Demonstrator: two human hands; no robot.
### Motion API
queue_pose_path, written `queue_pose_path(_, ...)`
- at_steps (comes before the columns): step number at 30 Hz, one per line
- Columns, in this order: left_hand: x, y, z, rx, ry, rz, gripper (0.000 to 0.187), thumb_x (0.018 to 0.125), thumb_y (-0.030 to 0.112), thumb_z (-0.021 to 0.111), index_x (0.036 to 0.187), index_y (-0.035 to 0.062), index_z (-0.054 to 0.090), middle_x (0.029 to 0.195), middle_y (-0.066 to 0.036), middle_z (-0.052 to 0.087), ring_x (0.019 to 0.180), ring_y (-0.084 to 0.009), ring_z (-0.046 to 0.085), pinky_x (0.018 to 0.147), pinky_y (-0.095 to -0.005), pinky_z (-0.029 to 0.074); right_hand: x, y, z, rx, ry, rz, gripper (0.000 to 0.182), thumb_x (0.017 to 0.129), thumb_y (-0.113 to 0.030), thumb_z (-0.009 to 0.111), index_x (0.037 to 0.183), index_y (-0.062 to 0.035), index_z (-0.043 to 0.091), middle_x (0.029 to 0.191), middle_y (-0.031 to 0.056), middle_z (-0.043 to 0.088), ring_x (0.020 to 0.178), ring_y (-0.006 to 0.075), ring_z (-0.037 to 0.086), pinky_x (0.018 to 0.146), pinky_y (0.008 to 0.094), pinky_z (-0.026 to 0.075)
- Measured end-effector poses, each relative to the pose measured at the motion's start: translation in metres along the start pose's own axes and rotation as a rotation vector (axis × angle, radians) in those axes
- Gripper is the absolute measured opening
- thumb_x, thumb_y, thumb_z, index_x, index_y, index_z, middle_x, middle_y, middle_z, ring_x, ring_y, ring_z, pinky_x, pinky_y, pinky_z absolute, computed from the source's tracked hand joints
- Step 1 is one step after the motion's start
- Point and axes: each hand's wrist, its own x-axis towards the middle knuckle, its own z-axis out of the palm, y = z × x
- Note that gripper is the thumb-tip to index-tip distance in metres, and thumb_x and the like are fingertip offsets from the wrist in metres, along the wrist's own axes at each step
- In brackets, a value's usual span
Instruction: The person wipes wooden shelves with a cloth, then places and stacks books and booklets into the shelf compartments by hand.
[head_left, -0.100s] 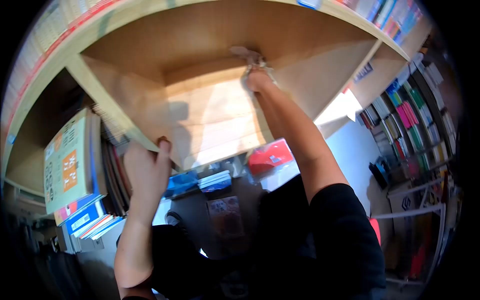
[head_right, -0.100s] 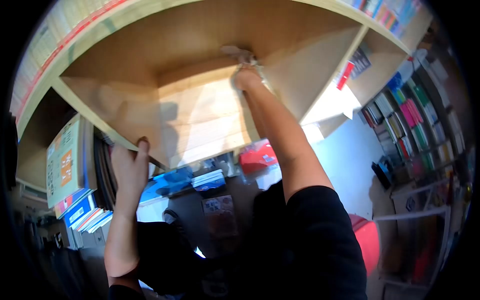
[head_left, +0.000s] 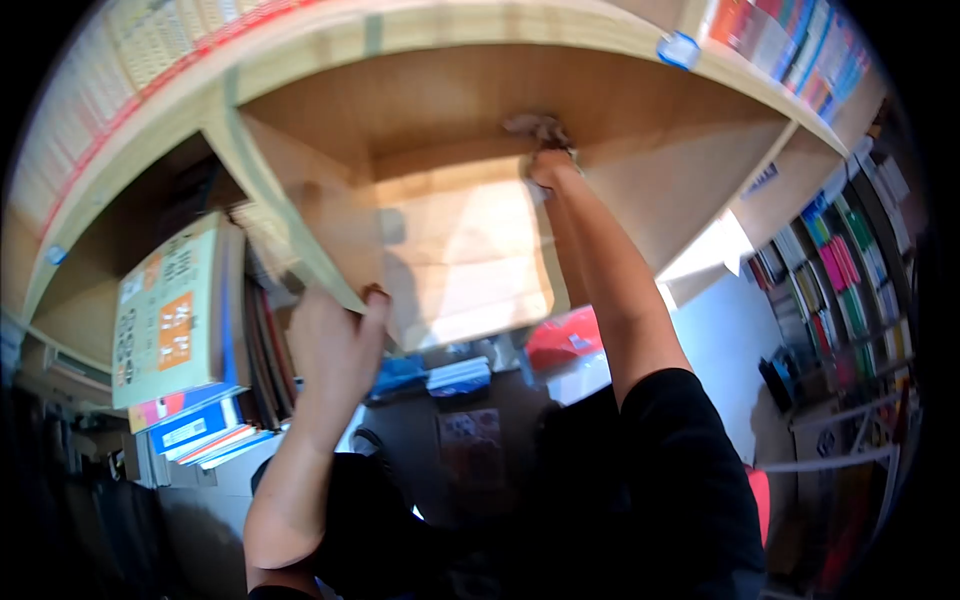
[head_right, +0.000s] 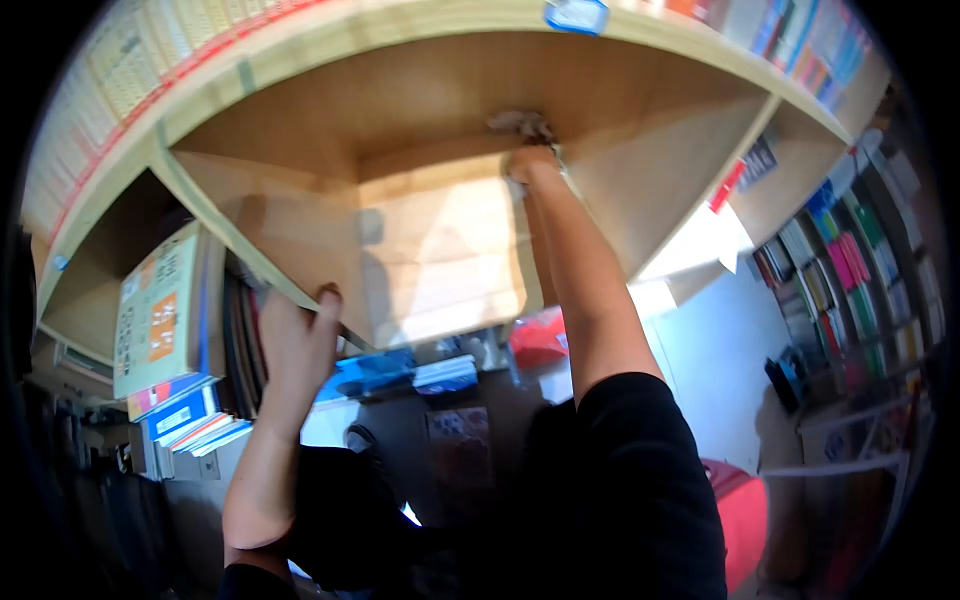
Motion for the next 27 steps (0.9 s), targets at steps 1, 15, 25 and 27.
queue_pose_path(1, 0.007, -0.003, -0.012, 0.038, -0.001, 0.005, 0.020, 0.080, 0.018, 0.061, 0.092, 0.0016, 0.065, 0.083, -0.023, 0.063, 0.078, -0.0432, 0.062, 0.069, -0.0493, 0.049, -0.013, -0.038, -0.018, 0.128, 0.324, -0.076, 0.044, 0.082, -0.026, 0.054, 0.119, -0.0071, 0.066, 0.130, 0.0158, 0.060, 0.122, 0.0313, 0.055, 0.106, 0.0376, 0.039)
queue_pose_path(15, 0.013, -0.005, -0.013, -0.035, -0.050, -0.058, 0.029, 0.079, 0.012, 0.060, 0.104, -0.0018, 0.056, 0.088, -0.025, 0.060, 0.076, -0.0447, 0.061, 0.068, -0.0506, 0.049, -0.036, -0.292, -0.038, 0.297, 0.346, -0.368, 0.043, 0.080, -0.013, 0.057, 0.119, 0.0014, 0.059, 0.115, 0.0262, 0.062, 0.110, 0.0384, 0.059, 0.093, 0.0423, 0.049)
queue_pose_path(25, 0.012, -0.001, -0.017, -0.071, -0.105, -0.126, 0.030, 0.080, 0.014, 0.061, 0.105, -0.0017, 0.056, 0.087, -0.024, 0.062, 0.074, -0.0428, 0.062, 0.068, -0.0487, 0.050, -0.049, -0.235, -0.064, 0.404, 0.172, -0.640, 0.035, 0.091, -0.013, 0.044, 0.123, -0.0058, 0.055, 0.119, 0.0244, 0.061, 0.111, 0.0398, 0.057, 0.092, 0.0468, 0.047)
queue_pose_path(27, 0.010, -0.007, -0.014, 0.007, -0.042, -0.060, 0.028, 0.080, 0.015, 0.062, 0.103, -0.0017, 0.059, 0.087, -0.024, 0.062, 0.074, -0.0430, 0.062, 0.068, -0.0484, 0.050, -0.053, -0.210, -0.068, 0.377, 0.134, -0.625, 0.039, 0.092, -0.016, 0.043, 0.128, -0.0055, 0.052, 0.126, 0.0250, 0.057, 0.116, 0.0387, 0.054, 0.097, 0.0462, 0.044)
